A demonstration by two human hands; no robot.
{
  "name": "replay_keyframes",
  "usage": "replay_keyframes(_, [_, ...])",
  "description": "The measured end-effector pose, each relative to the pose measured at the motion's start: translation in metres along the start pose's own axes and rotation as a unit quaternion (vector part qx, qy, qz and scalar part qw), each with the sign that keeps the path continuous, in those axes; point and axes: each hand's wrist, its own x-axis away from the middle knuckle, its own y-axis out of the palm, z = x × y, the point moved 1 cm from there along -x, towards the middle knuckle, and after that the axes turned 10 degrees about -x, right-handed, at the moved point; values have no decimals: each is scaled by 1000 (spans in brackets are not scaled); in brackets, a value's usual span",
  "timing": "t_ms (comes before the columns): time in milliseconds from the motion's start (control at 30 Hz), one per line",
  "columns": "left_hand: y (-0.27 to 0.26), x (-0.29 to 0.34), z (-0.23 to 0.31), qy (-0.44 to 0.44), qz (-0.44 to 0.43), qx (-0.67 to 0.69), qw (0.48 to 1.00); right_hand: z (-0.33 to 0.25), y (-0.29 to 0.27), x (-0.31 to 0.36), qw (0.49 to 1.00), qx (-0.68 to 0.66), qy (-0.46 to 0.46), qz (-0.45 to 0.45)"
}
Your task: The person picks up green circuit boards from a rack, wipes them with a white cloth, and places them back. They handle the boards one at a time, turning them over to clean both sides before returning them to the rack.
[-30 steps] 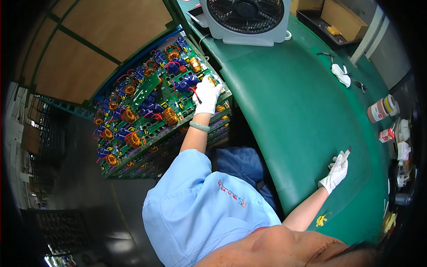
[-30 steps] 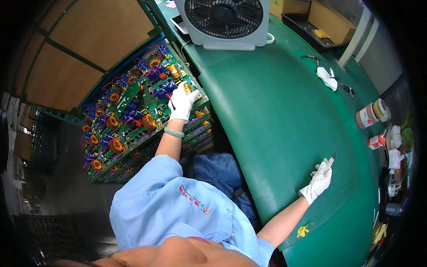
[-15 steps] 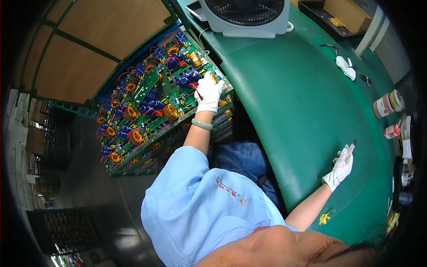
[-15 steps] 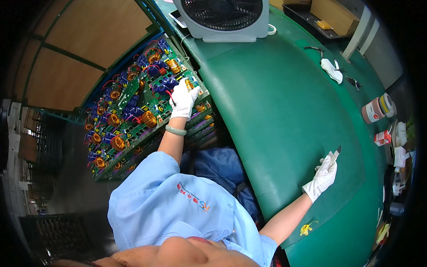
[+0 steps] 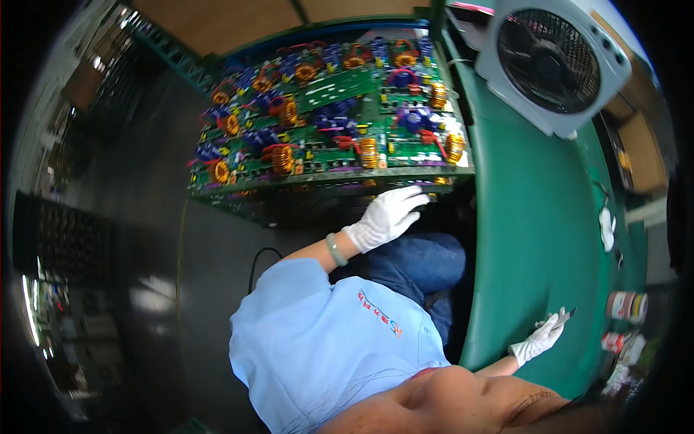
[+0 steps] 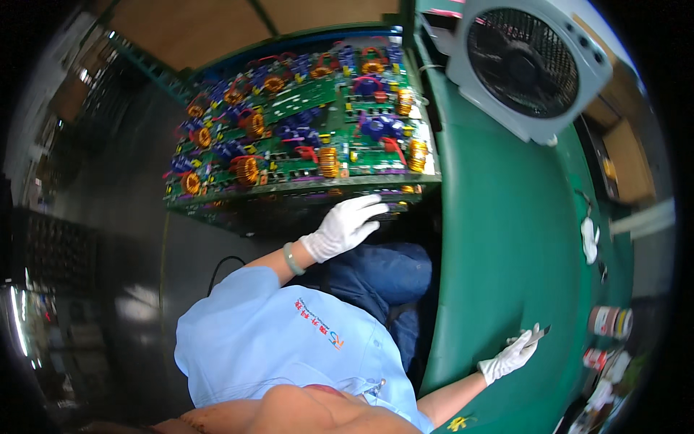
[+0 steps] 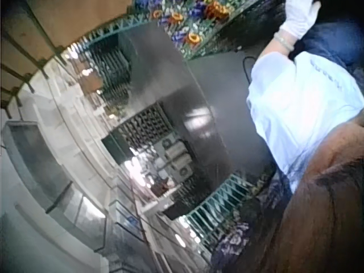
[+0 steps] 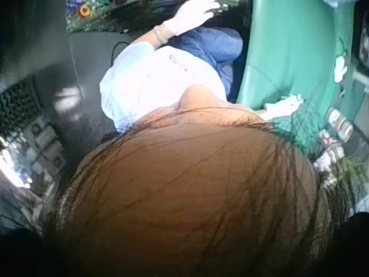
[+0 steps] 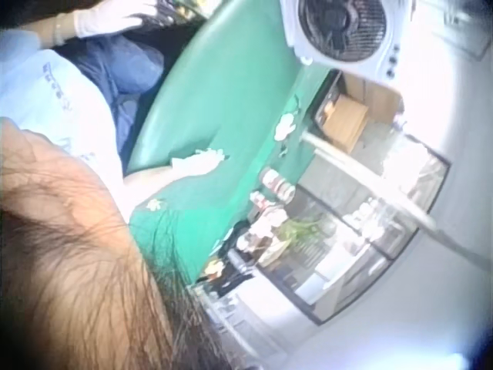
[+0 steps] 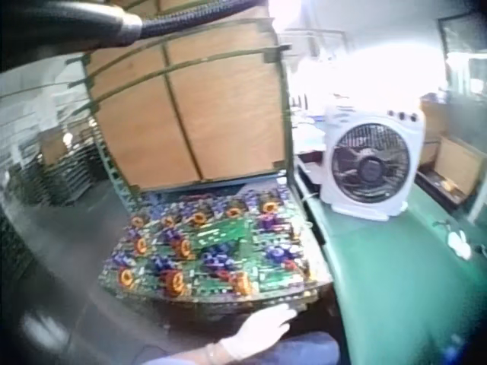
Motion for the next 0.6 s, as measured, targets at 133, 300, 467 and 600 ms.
replay_keyframes(133, [-63,60,-49,-133,106,-31,985,-2,98,5,985,-41,-99,-135])
replay_keyframes(300, [-125,89,-105,-259,283,-329,863,-108,275,109,907,20,-18,-419])
replay_keyframes(467, [-125,83,-162,-393,208,-325,834,-112,403,159,812,-16,-284,-510])
replay_keyframes(600, [-119,83,-171,-416,182,-348,820,-115,450,188,765,61,-392,-507])
